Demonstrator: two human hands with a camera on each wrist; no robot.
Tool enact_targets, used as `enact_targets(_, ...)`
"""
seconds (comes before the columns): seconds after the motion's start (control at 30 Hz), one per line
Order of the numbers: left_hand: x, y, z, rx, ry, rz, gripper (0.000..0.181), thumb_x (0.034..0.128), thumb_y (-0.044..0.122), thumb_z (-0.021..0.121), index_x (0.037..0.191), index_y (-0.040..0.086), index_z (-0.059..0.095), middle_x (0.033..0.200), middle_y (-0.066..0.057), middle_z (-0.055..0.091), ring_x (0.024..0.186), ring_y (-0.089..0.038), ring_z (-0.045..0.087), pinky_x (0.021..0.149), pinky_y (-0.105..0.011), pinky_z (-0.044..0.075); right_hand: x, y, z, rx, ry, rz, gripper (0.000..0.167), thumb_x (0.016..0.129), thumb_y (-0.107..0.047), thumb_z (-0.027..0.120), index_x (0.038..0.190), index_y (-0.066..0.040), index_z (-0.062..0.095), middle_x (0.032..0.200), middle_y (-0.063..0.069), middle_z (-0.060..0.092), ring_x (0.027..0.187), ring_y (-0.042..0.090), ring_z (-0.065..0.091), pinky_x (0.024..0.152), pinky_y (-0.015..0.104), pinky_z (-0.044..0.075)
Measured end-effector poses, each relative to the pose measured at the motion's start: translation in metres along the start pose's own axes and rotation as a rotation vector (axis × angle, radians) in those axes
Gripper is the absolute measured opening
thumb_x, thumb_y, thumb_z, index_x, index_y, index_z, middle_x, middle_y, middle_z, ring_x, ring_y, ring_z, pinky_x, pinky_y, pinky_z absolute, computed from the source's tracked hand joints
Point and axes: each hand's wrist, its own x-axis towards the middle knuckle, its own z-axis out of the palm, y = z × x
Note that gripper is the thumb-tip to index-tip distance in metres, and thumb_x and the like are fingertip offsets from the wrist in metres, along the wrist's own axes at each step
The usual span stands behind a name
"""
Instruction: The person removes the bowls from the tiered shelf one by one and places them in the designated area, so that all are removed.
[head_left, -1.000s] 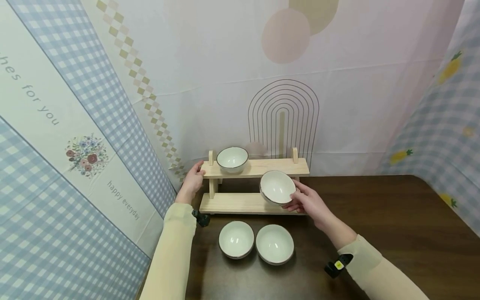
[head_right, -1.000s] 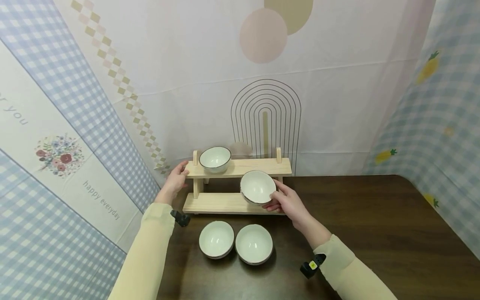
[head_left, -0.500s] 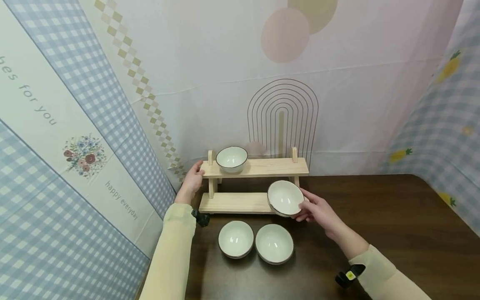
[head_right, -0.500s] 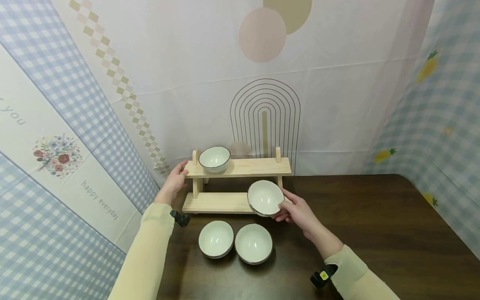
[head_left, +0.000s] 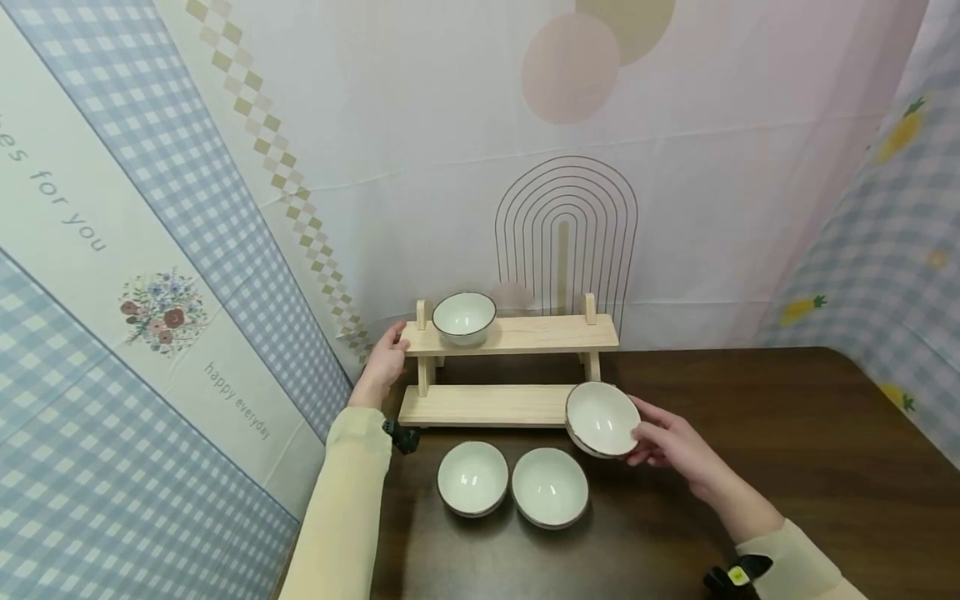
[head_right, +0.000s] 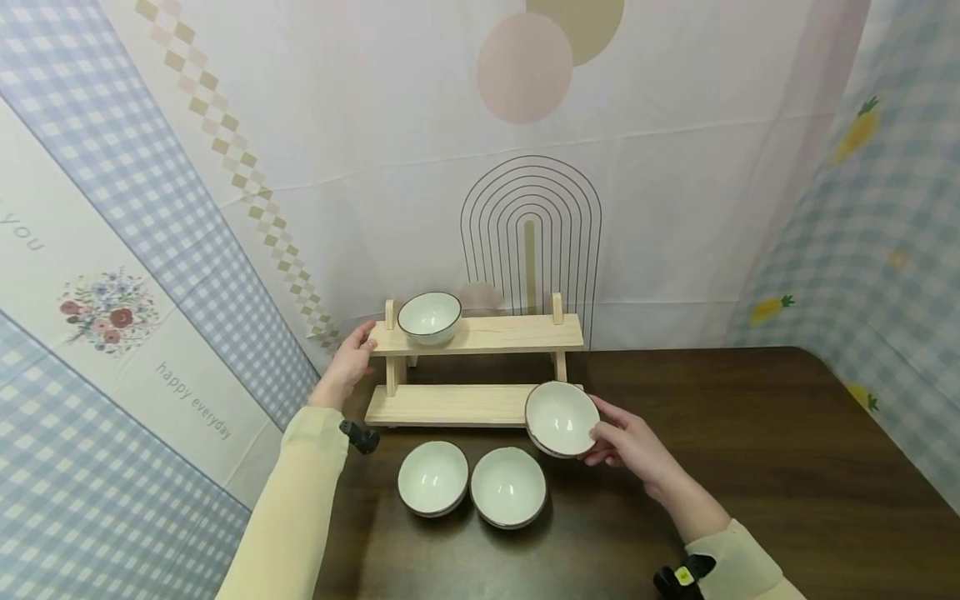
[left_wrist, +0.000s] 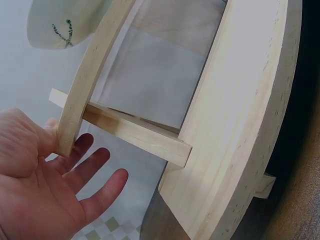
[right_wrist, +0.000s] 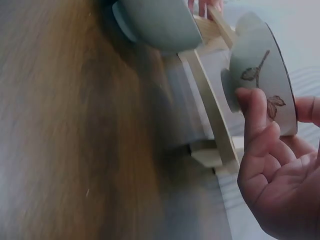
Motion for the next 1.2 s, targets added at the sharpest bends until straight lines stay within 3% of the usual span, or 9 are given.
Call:
enact_targets(0.27, 0.001, 0.0, -0.001, 0.01, 0.0, 0.011, 0.055, 0.1177, 0.014, 0.037, 0.171, 0.013, 0.026, 0.169, -0.022, 0.028, 0.147, -0.042, 0.04, 0.112, -0.063, 0.044, -0.007, 0.019, -0.017, -0.018, -0.076, 0.006, 0.075, 0.105, -0.016, 0.058, 0.17, -0.002, 0.022, 0.089, 0.015, 0.078, 0.081, 0.025, 0.077, 0.065, 0.027, 0.054)
enact_targets(0.67, 0.003, -0.006, -0.009, 0.007, -0.01, 0.011, 0.055, 0.1177, 0.014, 0.036, 0.172, 0.013, 0.025, 0.17, -0.022, 0.027, 0.148, -0.042, 0.038, 0.113, -0.064, 0.043, -0.017, 0.044, -0.021, 0.004, -0.179, -0.023, 0.075, 0.105, -0.012, 0.057, 0.167, 0.007, 0.019, 0.086, 0.017, 0.076, 0.078, 0.025, 0.076, 0.062, 0.026, 0.053)
enact_targets(1.2, 0.004, -0.011, -0.021, 0.015, -0.017, 0.015, 0.055, 0.1178, 0.014, 0.036, 0.172, 0.015, 0.025, 0.17, -0.022, 0.026, 0.148, -0.042, 0.037, 0.114, -0.065, 0.041, -0.023, 0.053, -0.02, 0.001, -0.296, -0.009, 0.071, 0.105, -0.01, 0.055, 0.167, 0.005, 0.022, 0.086, 0.02, 0.075, 0.075, 0.028, 0.074, 0.061, 0.024, 0.053)
